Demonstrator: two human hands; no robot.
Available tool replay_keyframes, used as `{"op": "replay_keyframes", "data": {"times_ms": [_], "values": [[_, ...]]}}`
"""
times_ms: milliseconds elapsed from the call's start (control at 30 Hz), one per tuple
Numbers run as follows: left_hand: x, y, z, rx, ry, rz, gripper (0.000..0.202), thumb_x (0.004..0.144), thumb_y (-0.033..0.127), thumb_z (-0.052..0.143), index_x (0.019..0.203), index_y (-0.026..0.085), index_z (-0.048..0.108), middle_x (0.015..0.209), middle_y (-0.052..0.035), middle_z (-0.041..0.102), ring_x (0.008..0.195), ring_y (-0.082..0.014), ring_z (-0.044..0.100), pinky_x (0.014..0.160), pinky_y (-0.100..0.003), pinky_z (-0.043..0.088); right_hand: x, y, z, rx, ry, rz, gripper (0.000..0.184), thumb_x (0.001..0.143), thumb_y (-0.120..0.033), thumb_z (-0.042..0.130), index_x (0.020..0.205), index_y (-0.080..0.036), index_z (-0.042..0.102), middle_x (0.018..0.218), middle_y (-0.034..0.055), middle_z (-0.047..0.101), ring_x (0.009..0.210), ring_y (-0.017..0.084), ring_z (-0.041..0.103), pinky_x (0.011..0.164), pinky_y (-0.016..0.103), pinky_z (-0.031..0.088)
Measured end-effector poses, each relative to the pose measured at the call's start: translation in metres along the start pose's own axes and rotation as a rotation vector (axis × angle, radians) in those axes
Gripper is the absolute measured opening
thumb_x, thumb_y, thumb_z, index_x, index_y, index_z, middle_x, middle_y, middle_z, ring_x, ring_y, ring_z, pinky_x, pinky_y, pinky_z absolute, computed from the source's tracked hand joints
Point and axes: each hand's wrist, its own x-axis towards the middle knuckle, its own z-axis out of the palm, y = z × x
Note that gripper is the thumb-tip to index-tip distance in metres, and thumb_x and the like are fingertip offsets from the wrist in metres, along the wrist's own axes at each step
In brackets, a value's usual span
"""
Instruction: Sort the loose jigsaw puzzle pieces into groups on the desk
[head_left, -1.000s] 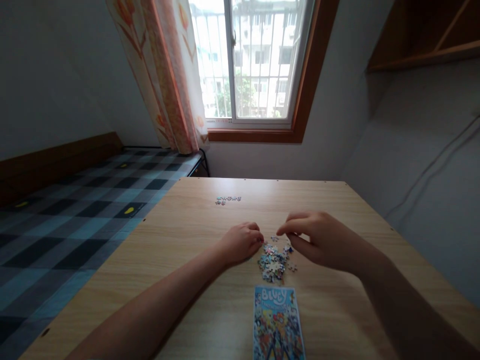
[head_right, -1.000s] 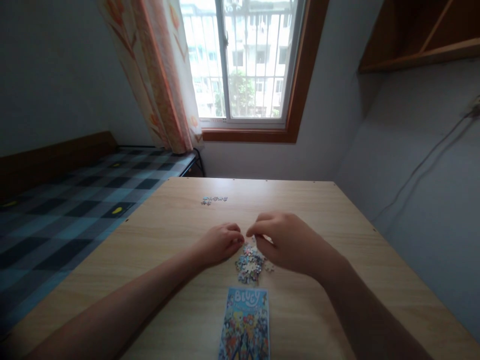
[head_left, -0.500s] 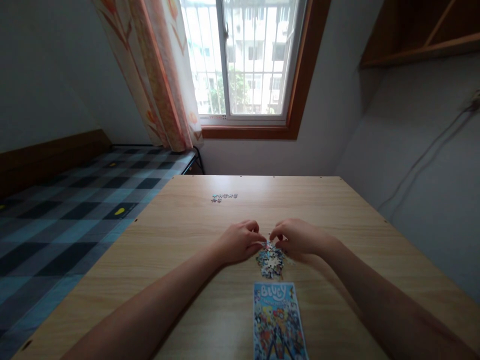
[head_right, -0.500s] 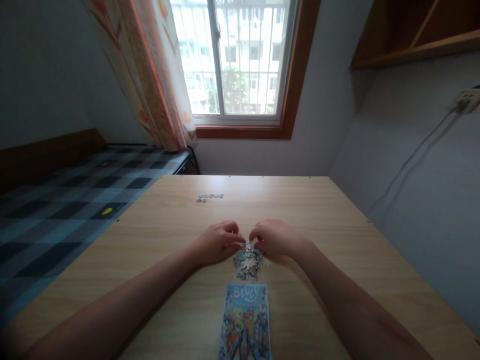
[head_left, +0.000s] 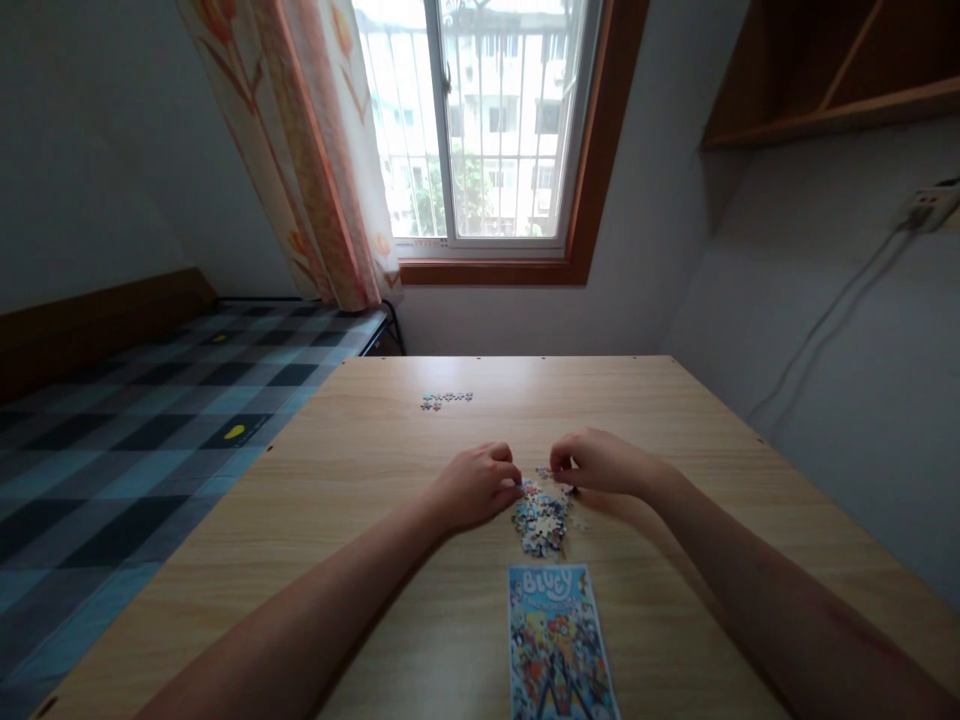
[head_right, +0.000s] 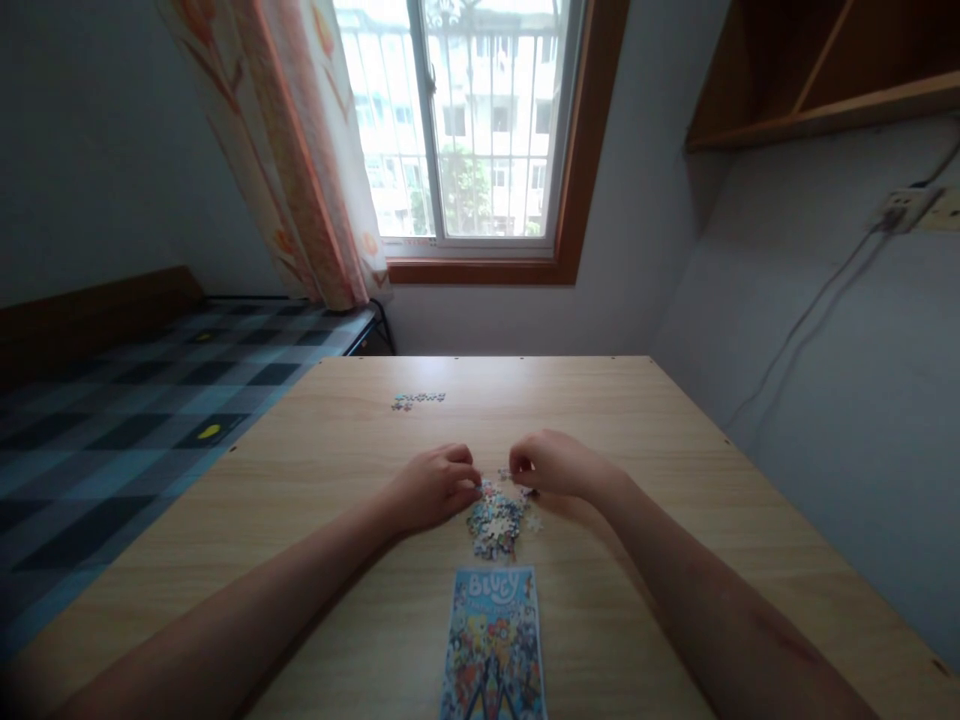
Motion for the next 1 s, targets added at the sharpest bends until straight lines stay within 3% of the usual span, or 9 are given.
{"op": "replay_keyframes", "data": {"times_ms": [133, 300, 400, 467, 600, 800, 1000], "values": [[0.0, -0.001, 0.001, -0.006, 0.004, 0.033, 0.026, 0.091, 0.041, 0.053, 0.09, 0.024, 0.072, 0.09, -0.0043, 0.06, 0.082, -0.0162, 0.059, 0.077, -0.028, 0.046, 0.002, 0.006, -0.003, -0.028, 0.109, 0.051, 0.012, 0.08, -0.025, 0.061, 0.082, -0.021, 0.072, 0.08, -0.0001, 0.07, 0.069, 0.01, 0.058, 0.062, 0.019, 0.036], [0.0, -0.004, 0.001, -0.025, 0.013, 0.062, 0.025, 0.09, 0.041, 0.055, 0.088, 0.023, 0.072, 0.089, -0.0037, 0.061, 0.08, -0.0153, 0.059, 0.076, -0.027, 0.046, 0.004, 0.016, 0.005, -0.217, 0.288, 0.247, 0.017, 0.085, -0.025, 0.056, 0.089, -0.024, 0.073, 0.087, 0.0013, 0.072, 0.077, 0.013, 0.061, 0.065, 0.021, 0.035], [-0.001, -0.005, 0.002, -0.034, 0.009, 0.064, 0.02, 0.088, 0.038, 0.058, 0.09, 0.024, 0.072, 0.09, -0.0032, 0.061, 0.081, -0.0149, 0.059, 0.075, -0.026, 0.045, 0.004, 0.026, 0.012, -0.259, 0.305, 0.288, 0.021, 0.087, -0.024, 0.053, 0.091, -0.023, 0.073, 0.092, 0.0034, 0.072, 0.082, 0.015, 0.061, 0.067, 0.022, 0.036], [-0.001, -0.006, 0.002, -0.038, 0.009, 0.061, 0.02, 0.088, 0.037, 0.058, 0.09, 0.024, 0.072, 0.09, -0.0032, 0.061, 0.081, -0.0148, 0.06, 0.075, -0.026, 0.045, 0.003, 0.03, 0.016, -0.24, 0.292, 0.265, 0.022, 0.087, -0.024, 0.052, 0.095, -0.023, 0.073, 0.097, 0.0037, 0.072, 0.084, 0.015, 0.062, 0.069, 0.023, 0.038], [-0.001, -0.008, 0.002, -0.024, 0.014, 0.033, 0.026, 0.092, 0.04, 0.053, 0.09, 0.023, 0.073, 0.089, -0.0033, 0.062, 0.08, -0.0149, 0.06, 0.075, -0.026, 0.046, 0.003, 0.029, 0.022, -0.159, 0.397, 0.145, 0.026, 0.09, -0.022, 0.05, 0.104, -0.024, 0.072, 0.104, 0.0033, 0.07, 0.087, 0.014, 0.062, 0.076, 0.024, 0.041], [-0.001, -0.01, 0.001, 0.003, 0.015, 0.035, 0.025, 0.091, 0.041, 0.053, 0.092, 0.024, 0.072, 0.088, -0.003, 0.062, 0.08, -0.0155, 0.06, 0.074, -0.026, 0.046, 0.008, 0.013, 0.03, -0.06, 0.242, -0.129, 0.02, 0.089, -0.032, 0.057, 0.099, -0.026, 0.074, 0.095, 0.0019, 0.07, 0.081, 0.013, 0.061, 0.074, 0.023, 0.042], [-0.001, -0.011, 0.004, 0.01, 0.009, 0.05, 0.025, 0.091, 0.039, 0.053, 0.091, 0.023, 0.073, 0.088, -0.0032, 0.062, 0.079, -0.0154, 0.061, 0.073, -0.026, 0.045, 0.01, -0.006, 0.04, -0.068, 0.224, -0.17, 0.021, 0.088, -0.04, 0.06, 0.092, -0.026, 0.075, 0.087, 0.0031, 0.069, 0.082, 0.015, 0.06, 0.074, 0.025, 0.041]]}}
